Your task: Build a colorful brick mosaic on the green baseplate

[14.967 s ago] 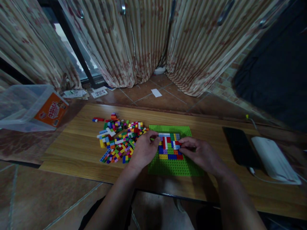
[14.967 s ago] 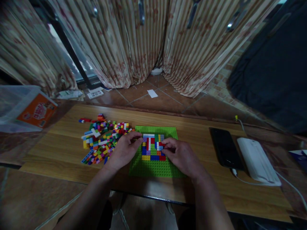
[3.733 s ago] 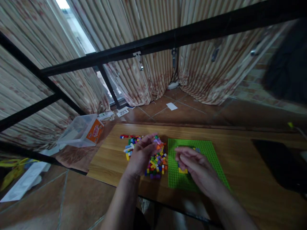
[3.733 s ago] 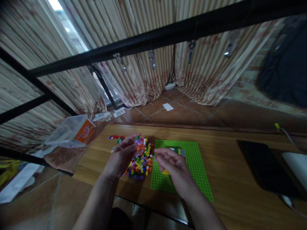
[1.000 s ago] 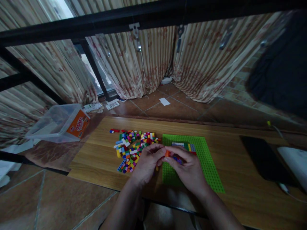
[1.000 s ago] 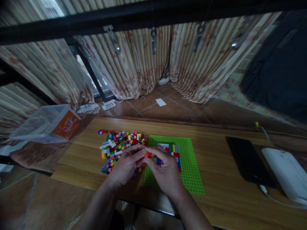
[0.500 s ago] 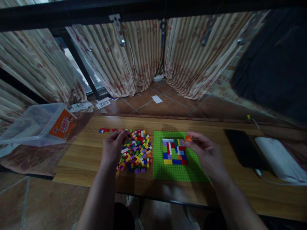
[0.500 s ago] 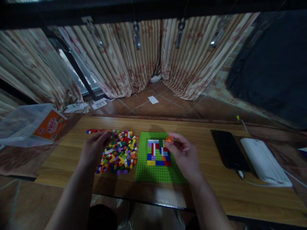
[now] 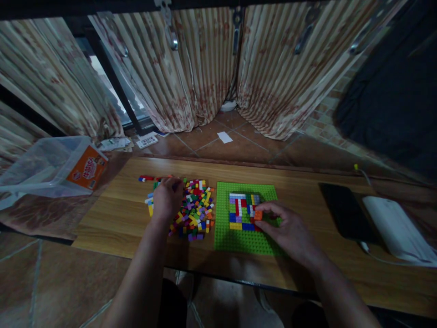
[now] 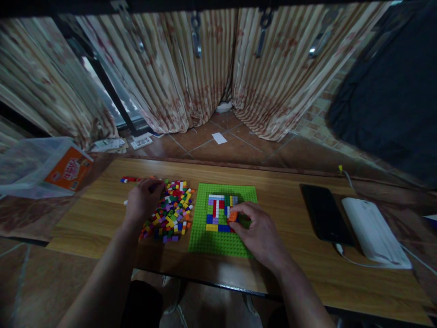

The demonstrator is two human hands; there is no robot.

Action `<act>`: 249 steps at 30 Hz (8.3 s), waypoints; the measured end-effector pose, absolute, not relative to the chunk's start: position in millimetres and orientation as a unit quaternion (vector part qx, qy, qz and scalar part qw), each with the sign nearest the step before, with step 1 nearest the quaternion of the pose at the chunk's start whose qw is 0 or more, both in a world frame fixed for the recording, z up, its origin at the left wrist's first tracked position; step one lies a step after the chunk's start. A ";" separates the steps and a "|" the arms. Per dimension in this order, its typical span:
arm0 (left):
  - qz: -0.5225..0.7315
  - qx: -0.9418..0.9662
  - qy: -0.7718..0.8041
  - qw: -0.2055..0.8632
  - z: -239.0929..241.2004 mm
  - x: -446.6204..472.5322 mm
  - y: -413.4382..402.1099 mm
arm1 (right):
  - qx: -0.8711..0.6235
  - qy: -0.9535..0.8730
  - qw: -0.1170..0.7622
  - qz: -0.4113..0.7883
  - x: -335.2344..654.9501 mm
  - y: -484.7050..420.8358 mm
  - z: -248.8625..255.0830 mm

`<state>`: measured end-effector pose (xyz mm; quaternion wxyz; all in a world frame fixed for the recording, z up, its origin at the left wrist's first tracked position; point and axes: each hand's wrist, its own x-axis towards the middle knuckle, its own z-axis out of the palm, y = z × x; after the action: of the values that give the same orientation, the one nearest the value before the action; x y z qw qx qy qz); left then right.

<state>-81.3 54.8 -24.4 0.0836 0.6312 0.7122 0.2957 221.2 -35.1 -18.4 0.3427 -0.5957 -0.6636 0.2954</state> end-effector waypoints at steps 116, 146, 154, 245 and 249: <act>0.290 0.827 0.465 0.123 -39.7 40.6 -19.0 | -0.685 -0.535 0.399 0.293 202.7 -18.9 -42.5; 0.459 0.665 0.538 0.242 -20.3 4.7 1.3 | -0.754 -0.562 0.280 0.194 189.0 -19.6 -31.1; 0.455 0.649 0.552 0.257 -20.0 -5.4 2.8 | -0.758 -0.567 0.241 0.213 197.4 -17.2 -37.1; 0.307 0.684 0.540 0.383 -25.8 28.6 8.2 | -0.715 -0.584 0.308 0.228 186.4 -17.5 -39.7; 0.306 0.683 0.545 0.377 -26.4 29.0 5.8 | -0.713 -0.577 0.324 0.231 187.1 -17.3 -42.4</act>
<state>29.0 5.8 -26.4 0.3765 0.6834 0.5452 0.3064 187.1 -17.3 -42.4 0.3240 -0.7132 -0.5773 0.2306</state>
